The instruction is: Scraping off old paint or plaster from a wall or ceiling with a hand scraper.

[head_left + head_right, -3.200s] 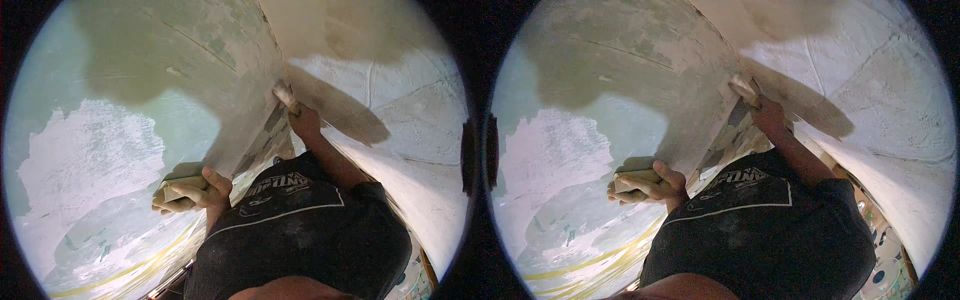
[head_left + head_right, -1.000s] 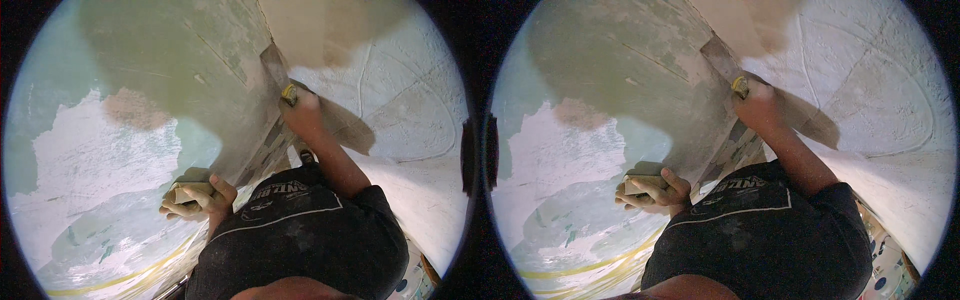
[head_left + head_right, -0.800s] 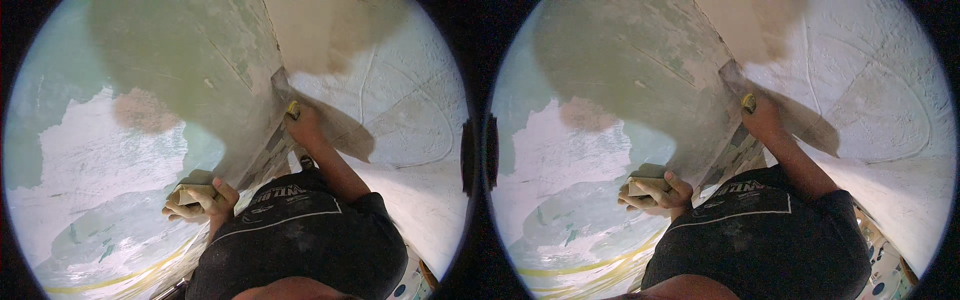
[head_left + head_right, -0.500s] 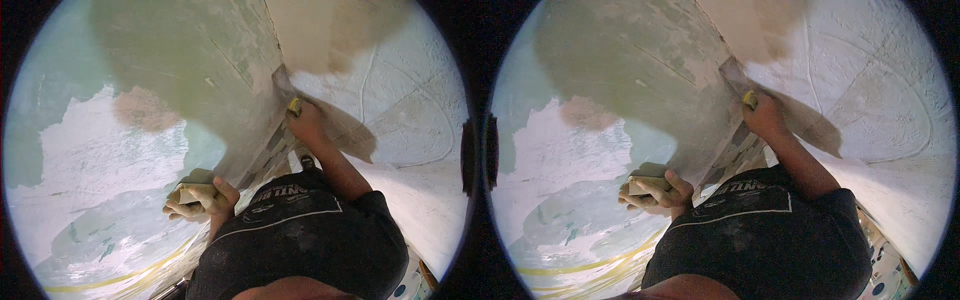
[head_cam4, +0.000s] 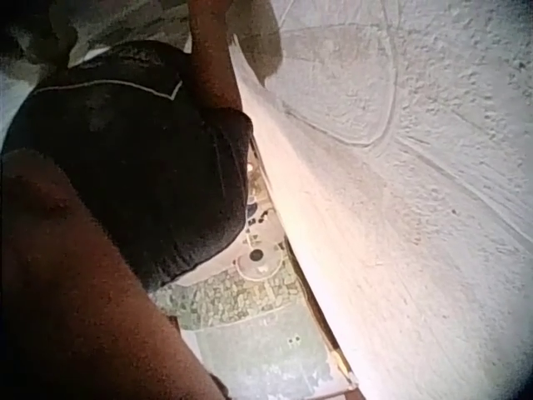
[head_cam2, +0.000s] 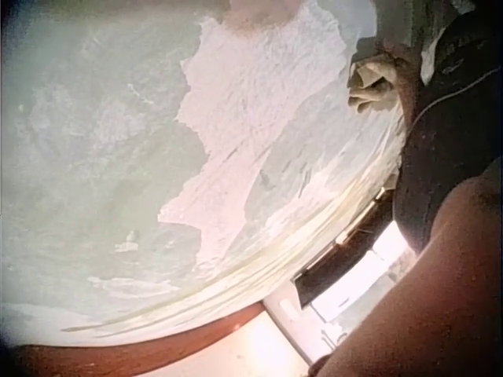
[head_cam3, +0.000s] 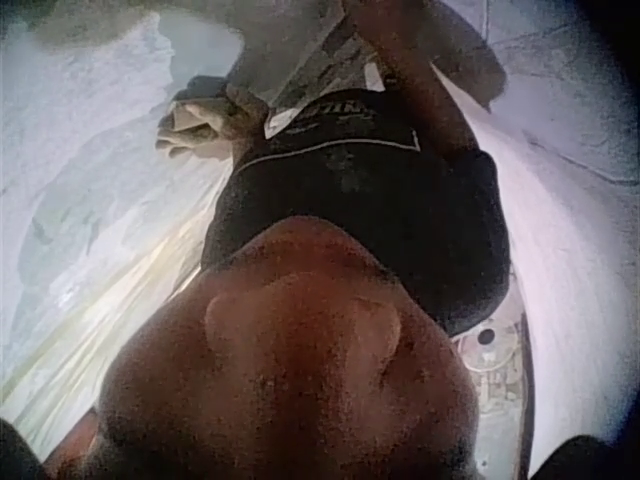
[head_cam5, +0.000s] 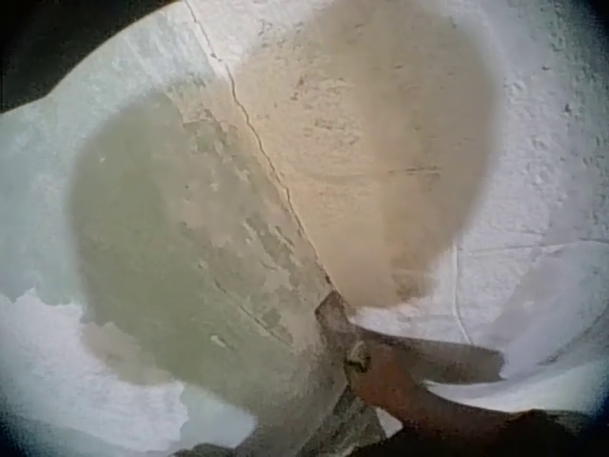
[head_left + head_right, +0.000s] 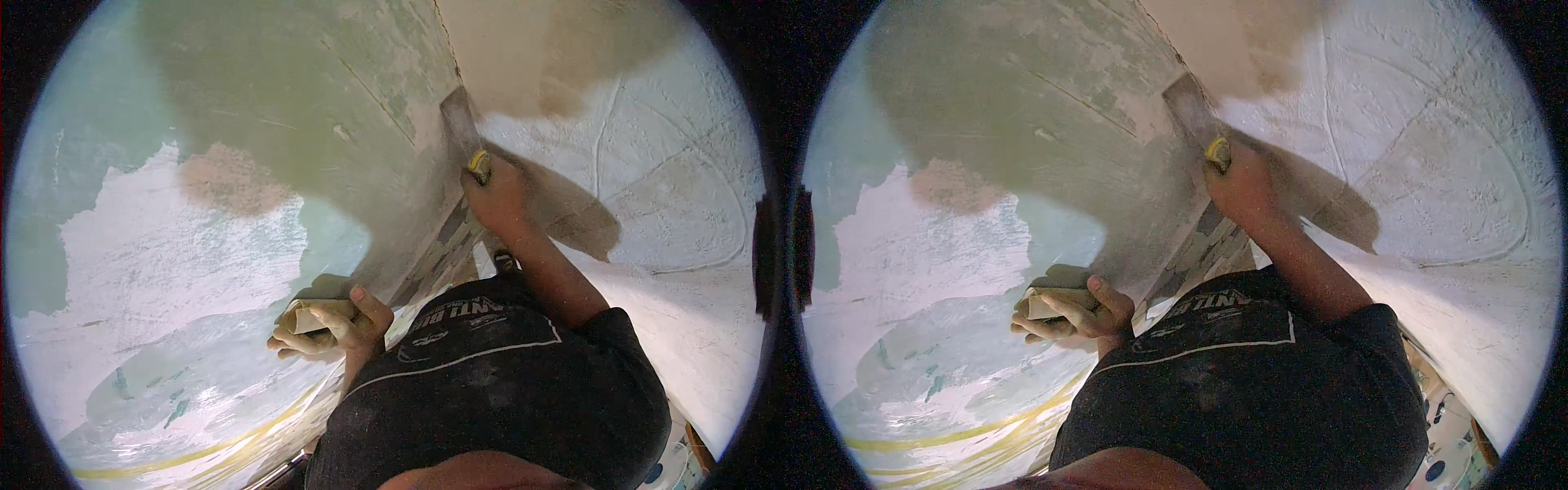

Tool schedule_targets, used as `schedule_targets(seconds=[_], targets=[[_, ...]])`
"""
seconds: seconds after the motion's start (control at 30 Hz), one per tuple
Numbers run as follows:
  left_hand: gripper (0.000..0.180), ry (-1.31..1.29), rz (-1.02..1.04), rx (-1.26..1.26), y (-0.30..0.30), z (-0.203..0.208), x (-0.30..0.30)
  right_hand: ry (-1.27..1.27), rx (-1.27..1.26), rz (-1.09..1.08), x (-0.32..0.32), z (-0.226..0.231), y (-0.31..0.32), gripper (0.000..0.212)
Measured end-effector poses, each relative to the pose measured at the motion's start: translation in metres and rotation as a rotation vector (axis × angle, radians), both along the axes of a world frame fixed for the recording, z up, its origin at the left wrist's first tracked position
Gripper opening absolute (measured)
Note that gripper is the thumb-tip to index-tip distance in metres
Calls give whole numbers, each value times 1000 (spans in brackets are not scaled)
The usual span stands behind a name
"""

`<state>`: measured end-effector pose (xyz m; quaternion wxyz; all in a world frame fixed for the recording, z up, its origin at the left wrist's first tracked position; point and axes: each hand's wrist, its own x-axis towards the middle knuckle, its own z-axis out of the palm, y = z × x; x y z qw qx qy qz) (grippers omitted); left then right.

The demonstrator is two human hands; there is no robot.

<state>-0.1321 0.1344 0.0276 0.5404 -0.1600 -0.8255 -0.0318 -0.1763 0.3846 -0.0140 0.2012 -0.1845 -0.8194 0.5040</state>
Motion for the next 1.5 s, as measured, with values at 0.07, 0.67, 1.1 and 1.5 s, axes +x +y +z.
schedule_targets(seconds=[0.07, 0.67, 1.1, 1.5], targets=[[69, 11, -1, 13, 0, 0, 1, -5, 12, 4, -1, 10, 2, 28], [64, -7, 16, -11, 4, 5, 3, -170, 154, 33, 12, 6, 5, 33], [63, 3, 69, -6, 2, 5, 6, -73, 211, 70, 12, 33, -2, 60], [51, 59, 30, 56, 1, 9, 5, 455, 315, 249, 19, 40, 9, 50]])
